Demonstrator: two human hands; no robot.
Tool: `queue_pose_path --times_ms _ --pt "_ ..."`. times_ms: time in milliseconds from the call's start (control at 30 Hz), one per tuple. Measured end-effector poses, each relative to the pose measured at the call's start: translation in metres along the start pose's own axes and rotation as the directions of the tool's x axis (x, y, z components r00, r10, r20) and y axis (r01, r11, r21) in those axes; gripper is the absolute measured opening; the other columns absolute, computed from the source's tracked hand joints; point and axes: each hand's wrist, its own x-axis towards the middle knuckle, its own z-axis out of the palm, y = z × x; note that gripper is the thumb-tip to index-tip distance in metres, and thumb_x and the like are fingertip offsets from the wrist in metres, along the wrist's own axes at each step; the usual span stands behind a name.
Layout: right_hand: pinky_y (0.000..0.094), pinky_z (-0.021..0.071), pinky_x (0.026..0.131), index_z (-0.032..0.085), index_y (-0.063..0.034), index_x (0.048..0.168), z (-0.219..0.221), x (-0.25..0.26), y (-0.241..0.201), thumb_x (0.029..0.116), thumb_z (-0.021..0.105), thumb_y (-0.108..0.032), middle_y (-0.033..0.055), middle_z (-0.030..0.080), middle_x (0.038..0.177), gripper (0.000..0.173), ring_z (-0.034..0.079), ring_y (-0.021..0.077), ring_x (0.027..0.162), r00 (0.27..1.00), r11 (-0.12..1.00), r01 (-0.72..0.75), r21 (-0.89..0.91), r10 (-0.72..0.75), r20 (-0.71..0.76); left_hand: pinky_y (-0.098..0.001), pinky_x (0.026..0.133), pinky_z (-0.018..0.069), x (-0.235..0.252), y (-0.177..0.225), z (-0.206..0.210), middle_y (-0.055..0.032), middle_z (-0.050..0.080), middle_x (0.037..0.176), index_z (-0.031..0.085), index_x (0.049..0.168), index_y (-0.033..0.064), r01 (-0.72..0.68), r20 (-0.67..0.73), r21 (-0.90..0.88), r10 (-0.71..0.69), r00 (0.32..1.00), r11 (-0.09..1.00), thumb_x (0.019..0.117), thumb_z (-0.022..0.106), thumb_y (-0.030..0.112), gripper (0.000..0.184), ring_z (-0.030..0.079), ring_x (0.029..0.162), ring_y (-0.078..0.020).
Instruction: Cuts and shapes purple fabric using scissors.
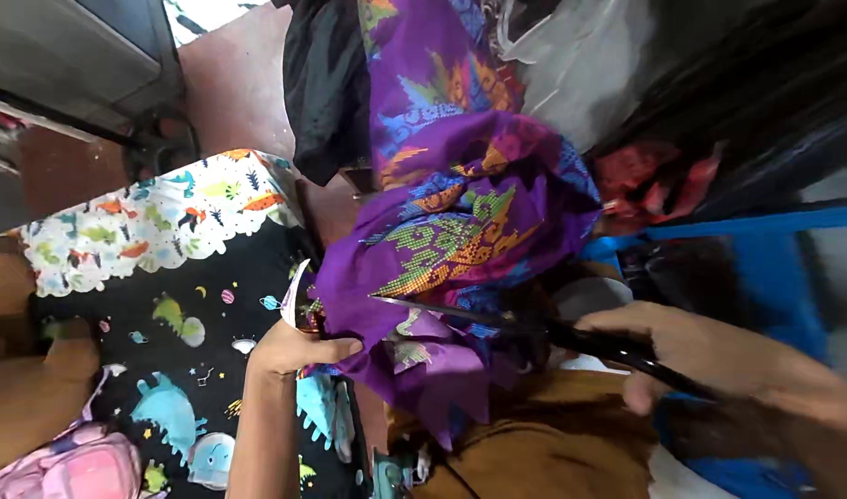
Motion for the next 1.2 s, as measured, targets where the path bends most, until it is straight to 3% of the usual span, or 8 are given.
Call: queue_pose_path --times_ms 300,700,800,933,967,1033,1100,1200 --pt "0.0077 0.0384 0.049 0.072 -0.0223 0.091 -0.005 0.000 0.008 0.0640 0.078 -0.074 -0.0195 0.057 0.066 0.059 0.048 -0.0128 0.056 0.988 0.985 0.153 -0.080 -0.155 -0.013 -0.0173 0.088 0.0580 0.000 -0.002 -0.005 0.0212 0.074 0.106 0.074 0.112 0.0332 -0.059 0.082 -0.003 0.059 0.995 0.998 0.0795 0.084 0.023 0.035 0.068 0.099 0.0074" --pt "0.0071 0.0406 0.052 0.072 -0.0223 0.094 -0.002 0.004 0.004 0.0668 0.081 -0.067 -0.0194 0.059 0.069 0.053 0.050 -0.0131 0.059 0.983 0.982 0.183 -0.048 -0.183 0.010 -0.0185 0.090 0.0580 -0.003 -0.001 0.004 0.0200 0.074 0.108 0.074 0.113 0.0313 -0.057 0.094 -0.028 0.059 0.994 0.998 0.0795 0.084 0.019 0.038 0.068 0.100 0.0062" --pt "0.0073 0.0391 0.050 0.071 -0.0222 0.089 0.000 -0.003 0.007 0.0694 0.079 -0.066 -0.0193 0.058 0.066 0.049 0.049 -0.0133 0.057 0.982 0.976 0.186 -0.110 -0.189 -0.023 -0.0173 0.091 0.0568 -0.005 -0.004 0.009 0.0186 0.074 0.110 0.073 0.116 0.0325 -0.078 0.060 -0.143 0.087 0.994 0.987 0.0838 0.082 0.028 0.034 0.068 0.101 0.0063" --pt "0.0103 0.0402 0.051 0.072 -0.0183 0.090 0.009 -0.024 0.015 0.0667 0.078 -0.069 -0.0158 0.060 0.067 0.057 0.050 -0.0121 0.058 0.983 0.974 0.128 -0.189 -0.149 -0.105 -0.0178 0.085 0.0574 0.000 -0.010 0.029 0.0105 0.077 0.102 0.077 0.107 0.0297 -0.183 -0.243 -0.452 0.077 0.967 0.873 0.0873 0.069 0.056 0.034 0.070 0.095 0.0030" --pt "0.0120 0.0419 0.052 0.073 -0.0175 0.092 0.012 -0.030 0.017 0.0654 0.078 -0.070 -0.0146 0.061 0.068 0.059 0.051 -0.0109 0.059 0.984 0.975 0.101 -0.199 -0.127 -0.123 -0.0177 0.082 0.0577 0.002 -0.006 0.037 0.0104 0.077 0.096 0.076 0.100 0.0295 -0.158 -0.317 -0.439 0.012 0.949 0.885 0.0893 0.068 0.054 0.028 0.070 0.091 0.0031" --pt "0.0162 0.0428 0.054 0.072 -0.0148 0.092 0.020 -0.044 0.020 0.0623 0.079 -0.071 -0.0121 0.061 0.067 0.064 0.052 -0.0075 0.060 0.984 0.977 0.041 -0.209 -0.075 -0.159 -0.0190 0.072 0.0591 0.003 0.010 0.059 0.0050 0.076 0.083 0.075 0.086 0.0204 0.023 -0.329 -0.525 -0.228 0.916 0.851 0.0912 0.068 0.027 0.011 0.071 0.078 -0.0004" --pt "0.0175 0.0431 0.053 0.073 -0.0140 0.093 0.028 -0.059 0.025 0.0612 0.079 -0.070 -0.0110 0.061 0.067 0.065 0.053 -0.0061 0.059 0.977 0.979 0.000 -0.205 -0.044 -0.207 -0.0216 0.067 0.0604 0.007 0.024 0.084 0.0000 0.074 0.078 0.069 0.085 0.0132 0.180 -0.282 -0.613 -0.426 0.860 0.769 0.0928 0.052 0.007 0.019 0.071 0.072 -0.0044" --pt "0.0176 0.0439 0.052 0.073 -0.0150 0.093 0.041 -0.080 0.039 0.0636 0.074 -0.076 -0.0107 0.062 0.066 0.068 0.053 -0.0064 0.058 0.944 0.971 0.028 -0.238 -0.104 -0.313 -0.0231 0.070 0.0615 0.006 0.016 0.110 0.0000 0.076 0.081 0.072 0.088 0.0141 0.118 -0.279 -0.643 -0.374 0.884 0.757 0.0885 0.058 0.006 0.016 0.073 0.076 -0.0051"
